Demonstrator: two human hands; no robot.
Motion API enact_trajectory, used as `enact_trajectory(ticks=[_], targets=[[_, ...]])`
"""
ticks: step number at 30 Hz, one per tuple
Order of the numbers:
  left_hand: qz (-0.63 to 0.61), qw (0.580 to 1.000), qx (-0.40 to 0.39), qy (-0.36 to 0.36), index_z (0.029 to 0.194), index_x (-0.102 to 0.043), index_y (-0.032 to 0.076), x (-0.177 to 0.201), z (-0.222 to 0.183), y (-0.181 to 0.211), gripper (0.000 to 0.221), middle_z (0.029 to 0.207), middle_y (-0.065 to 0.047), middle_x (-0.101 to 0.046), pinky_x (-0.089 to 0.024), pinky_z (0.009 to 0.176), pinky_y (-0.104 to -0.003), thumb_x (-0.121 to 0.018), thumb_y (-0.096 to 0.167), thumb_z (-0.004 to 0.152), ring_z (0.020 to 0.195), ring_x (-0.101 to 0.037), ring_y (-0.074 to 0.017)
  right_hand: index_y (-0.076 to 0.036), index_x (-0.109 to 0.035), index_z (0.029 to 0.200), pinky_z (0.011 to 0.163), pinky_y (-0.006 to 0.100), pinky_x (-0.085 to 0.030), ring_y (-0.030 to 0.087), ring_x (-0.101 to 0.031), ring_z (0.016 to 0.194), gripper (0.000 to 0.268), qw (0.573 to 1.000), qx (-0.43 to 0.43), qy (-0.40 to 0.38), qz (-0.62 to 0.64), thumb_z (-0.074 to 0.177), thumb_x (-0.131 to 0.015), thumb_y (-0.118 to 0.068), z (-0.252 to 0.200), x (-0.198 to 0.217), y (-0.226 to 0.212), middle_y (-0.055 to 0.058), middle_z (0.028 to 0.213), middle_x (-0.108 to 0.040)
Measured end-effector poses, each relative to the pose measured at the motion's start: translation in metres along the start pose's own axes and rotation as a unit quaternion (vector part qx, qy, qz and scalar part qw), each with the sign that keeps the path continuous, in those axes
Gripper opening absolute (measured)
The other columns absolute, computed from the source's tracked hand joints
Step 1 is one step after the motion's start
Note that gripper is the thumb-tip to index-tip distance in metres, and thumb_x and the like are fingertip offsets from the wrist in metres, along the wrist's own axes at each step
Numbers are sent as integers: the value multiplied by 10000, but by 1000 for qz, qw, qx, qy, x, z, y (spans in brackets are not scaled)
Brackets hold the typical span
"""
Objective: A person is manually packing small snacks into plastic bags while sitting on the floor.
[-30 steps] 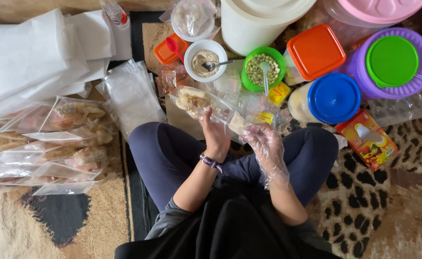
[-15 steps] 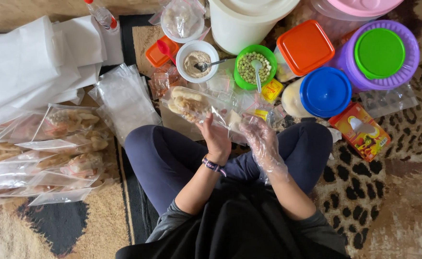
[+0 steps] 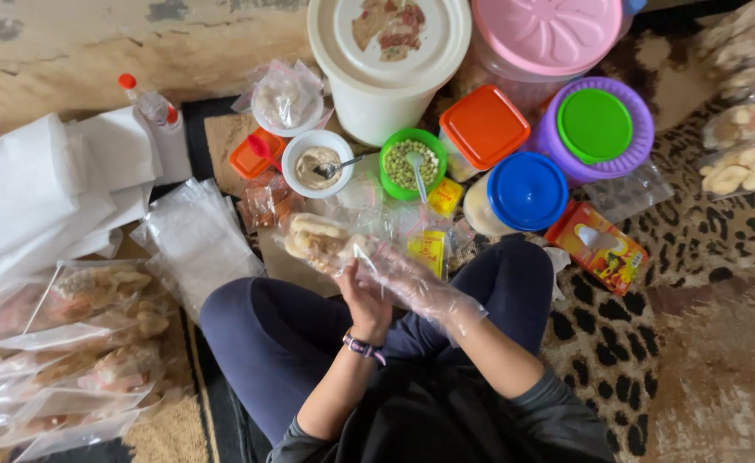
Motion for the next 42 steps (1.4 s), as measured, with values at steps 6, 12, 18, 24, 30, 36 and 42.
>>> enact_trajectory(ticks=[6,12,18,24,30,36,42], targets=[[-69,994,10,-80,1469,-431,17,-24,6,38,745,1499,-248,-471,-328,1131,-568,-647,397,866,1349,-472,-347,-232,-390,1575,1137,319,-461,191,-475,1393,626,996,9,-18,-83,996,-623,-179,-46,10,32,57,1583,-435],[-69,994,43,-67,1426,-449,49,0,17,32,718,1344,-192,-536,-427,1057,-511,-696,369,832,1200,-554,-327,-290,-524,1489,1038,248,-528,161,-615,1287,555,684,241,-30,-688,959,-683,-340,-41,-30,-6,0,1468,-582],[-12,996,55,-67,1389,-445,36,9,24,24,696,1250,-258,-559,-493,974,-500,-684,417,857,1098,-590,-327,-239,-538,1466,1057,280,-511,188,-616,1269,512,716,219,-119,-652,974,-658,-309,-35,-28,-8,34,1421,-594],[8,997,38,-68,960,-591,123,-5,-2,28,316,780,-63,-574,-541,743,-326,-712,389,841,756,-589,-170,-187,-552,1444,1076,312,-495,215,-617,1251,471,747,202,-167,-611,989,-634,-278,-19,-34,-1,68,1374,-606],[-62,994,53,-67,1458,-412,29,6,33,41,793,1293,-258,-598,-471,1030,-510,-703,399,819,1138,-614,-313,-136,-567,1421,1094,344,-479,241,-619,1233,434,766,200,-204,-575,1003,-610,-247,-42,-27,2,102,1327,-619],[-18,995,92,-42,1499,-362,-3,-14,-5,63,909,1390,-245,-518,-416,1081,-499,-706,439,783,1232,-545,-314,-85,-582,1398,1113,376,-462,268,-620,1215,402,774,229,-219,-549,1018,-586,-216,-51,-36,4,136,1280,-631],[8,994,103,-31,1359,-570,-5,9,1,48,741,1235,-202,-676,-524,971,-468,-700,451,791,1099,-654,-332,-34,-597,1376,1132,408,-447,295,-622,1197,376,794,230,-239,-509,1033,-562,-185,-36,-46,9,170,1234,-644]])
Point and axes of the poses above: each hand's wrist, its own z-axis towards the middle knuckle, its own x-axis out of the back of the hand, y = z × x, the point moved 4 cm from there along z, towards the middle knuckle
